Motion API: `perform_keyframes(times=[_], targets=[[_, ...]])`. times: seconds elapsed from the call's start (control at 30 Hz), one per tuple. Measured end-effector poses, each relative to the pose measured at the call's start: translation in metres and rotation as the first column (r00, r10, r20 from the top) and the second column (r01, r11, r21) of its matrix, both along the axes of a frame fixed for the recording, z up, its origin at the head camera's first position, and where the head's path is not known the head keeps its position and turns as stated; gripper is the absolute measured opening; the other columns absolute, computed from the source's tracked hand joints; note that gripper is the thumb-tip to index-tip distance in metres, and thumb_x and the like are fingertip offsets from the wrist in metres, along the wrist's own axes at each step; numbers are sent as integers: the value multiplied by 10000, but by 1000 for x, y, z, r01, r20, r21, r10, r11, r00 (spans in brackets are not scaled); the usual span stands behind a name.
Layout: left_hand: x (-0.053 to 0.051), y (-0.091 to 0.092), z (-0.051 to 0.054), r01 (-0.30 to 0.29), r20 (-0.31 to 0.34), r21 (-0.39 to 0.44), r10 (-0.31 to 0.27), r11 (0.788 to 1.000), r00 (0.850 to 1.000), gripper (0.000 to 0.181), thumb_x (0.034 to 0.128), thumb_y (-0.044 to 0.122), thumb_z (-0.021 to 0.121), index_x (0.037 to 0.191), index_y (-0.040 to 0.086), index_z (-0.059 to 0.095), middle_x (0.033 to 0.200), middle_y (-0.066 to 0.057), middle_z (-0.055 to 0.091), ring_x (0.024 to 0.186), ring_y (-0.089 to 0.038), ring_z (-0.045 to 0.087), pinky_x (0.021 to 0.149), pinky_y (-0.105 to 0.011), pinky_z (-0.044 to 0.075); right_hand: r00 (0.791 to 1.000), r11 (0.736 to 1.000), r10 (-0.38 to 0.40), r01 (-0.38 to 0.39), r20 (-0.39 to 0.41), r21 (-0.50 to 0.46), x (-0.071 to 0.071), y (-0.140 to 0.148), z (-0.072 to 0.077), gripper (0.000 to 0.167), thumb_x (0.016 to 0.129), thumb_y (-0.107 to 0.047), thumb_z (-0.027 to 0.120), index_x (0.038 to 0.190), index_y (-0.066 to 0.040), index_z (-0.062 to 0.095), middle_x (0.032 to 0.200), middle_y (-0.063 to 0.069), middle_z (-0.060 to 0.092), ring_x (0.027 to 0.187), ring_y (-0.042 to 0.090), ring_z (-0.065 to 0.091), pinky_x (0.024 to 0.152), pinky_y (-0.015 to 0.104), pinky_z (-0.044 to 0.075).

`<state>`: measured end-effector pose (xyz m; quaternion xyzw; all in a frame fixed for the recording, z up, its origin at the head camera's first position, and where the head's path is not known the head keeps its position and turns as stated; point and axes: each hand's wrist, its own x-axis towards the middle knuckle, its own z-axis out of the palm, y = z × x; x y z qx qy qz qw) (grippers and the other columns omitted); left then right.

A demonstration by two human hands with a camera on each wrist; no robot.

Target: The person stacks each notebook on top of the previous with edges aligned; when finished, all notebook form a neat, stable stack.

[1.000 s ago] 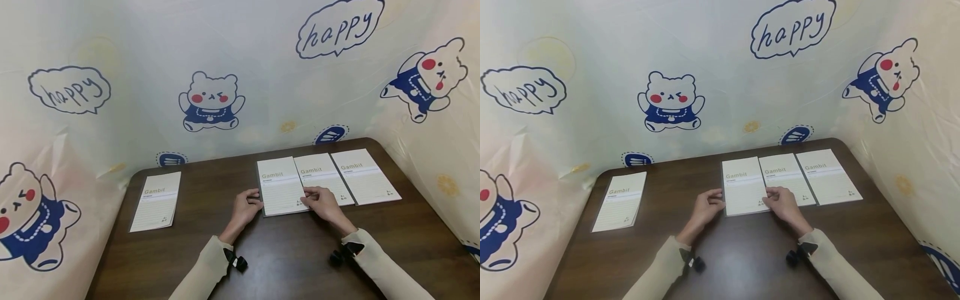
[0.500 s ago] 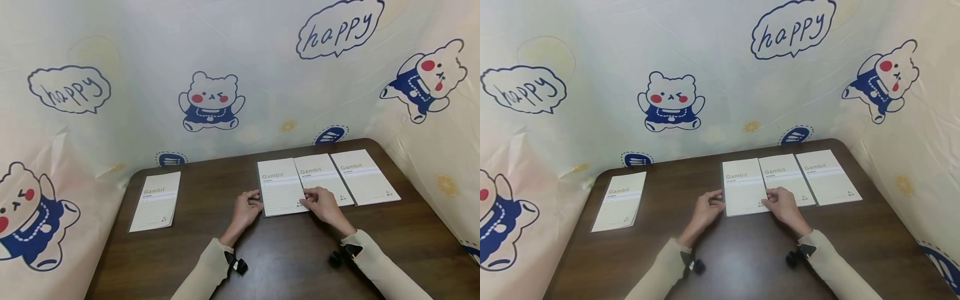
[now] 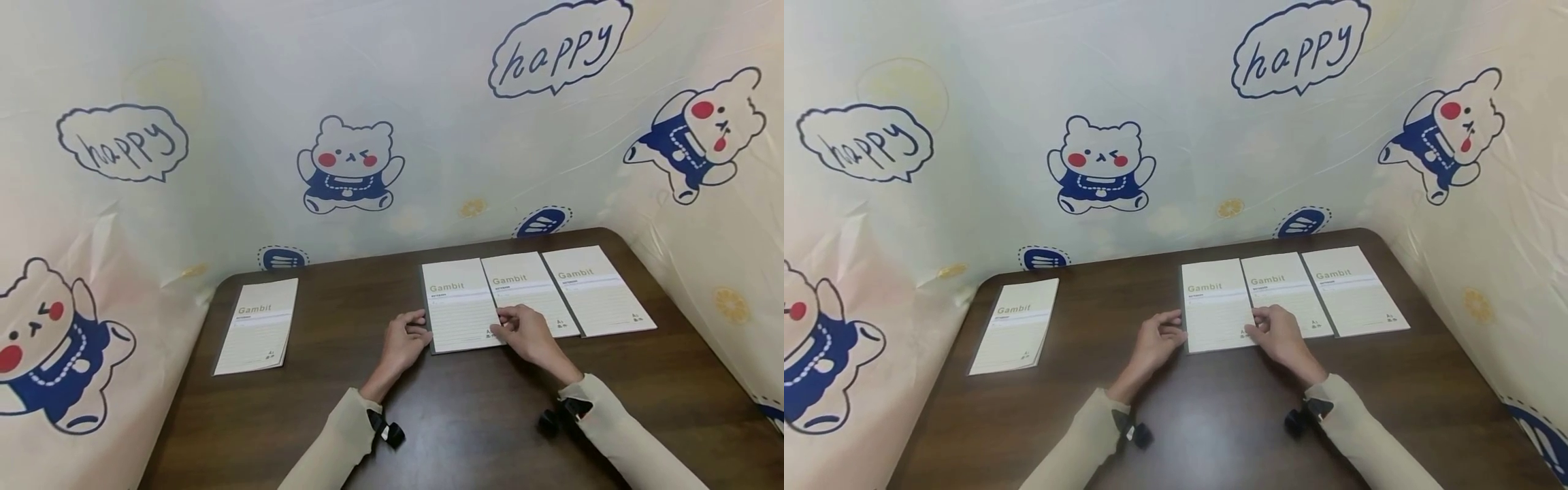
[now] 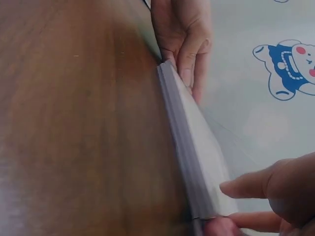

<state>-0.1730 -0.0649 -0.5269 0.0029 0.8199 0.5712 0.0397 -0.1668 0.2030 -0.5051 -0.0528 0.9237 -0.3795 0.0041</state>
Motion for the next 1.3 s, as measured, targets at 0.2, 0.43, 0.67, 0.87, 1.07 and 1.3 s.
perform_keyframes(times=[0.2,0.43,0.67,0.87,1.07,1.3], targets=[[3,-12,-2,35,54,-10,-35,999,998,498,977,239,735,1430,65,623,1230,-110,698,1092,-269,721,905,-399,614,999,996,26,-23,-37,81,-4,-7,7,441,964,-193,709,1294,97,668,1003,181,684,845,241,629,754,354,488],[15,-54,10,155,78,-44,-152,987,985,452,1041,317,651,1419,68,630,1229,-134,716,1032,-251,746,835,-347,624,984,983,69,-40,-161,177,-1,-36,12,486,940,-174,735,1346,76,638,1295,293,624,1163,452,596,958,586,507],[32,-109,28,122,8,-238,-124,963,992,326,1033,297,672,1299,116,722,1117,-43,759,952,-168,737,736,-260,578,928,953,281,-239,-245,188,-1,-81,10,437,906,-145,785,1283,46,676,1224,219,664,1126,381,637,968,515,543],[48,-159,37,-24,-137,-420,-37,907,990,251,1014,222,702,1222,94,756,1026,-31,777,915,-154,717,806,-273,587,837,860,496,-438,-231,261,4,-121,6,483,949,-236,764,1346,12,641,1383,198,621,1262,345,609,1065,488,533],[62,-211,35,-221,-234,-494,116,841,965,264,1014,203,695,1218,47,752,1115,-152,746,980,-297,744,836,-415,626,719,699,690,-630,-85,339,7,-160,4,610,1044,-407,626,1529,-62,493,1613,139,457,1489,284,462,1201,446,448],[74,-262,34,-452,-296,-502,344,737,891,282,991,187,687,1196,7,754,1195,-297,684,1042,-471,710,872,-582,571,590,536,808,-729,-6,426,9,-208,-2,662,1079,-484,523,1602,-101,387,1689,87,359,1551,225,388,1223,380,429]])
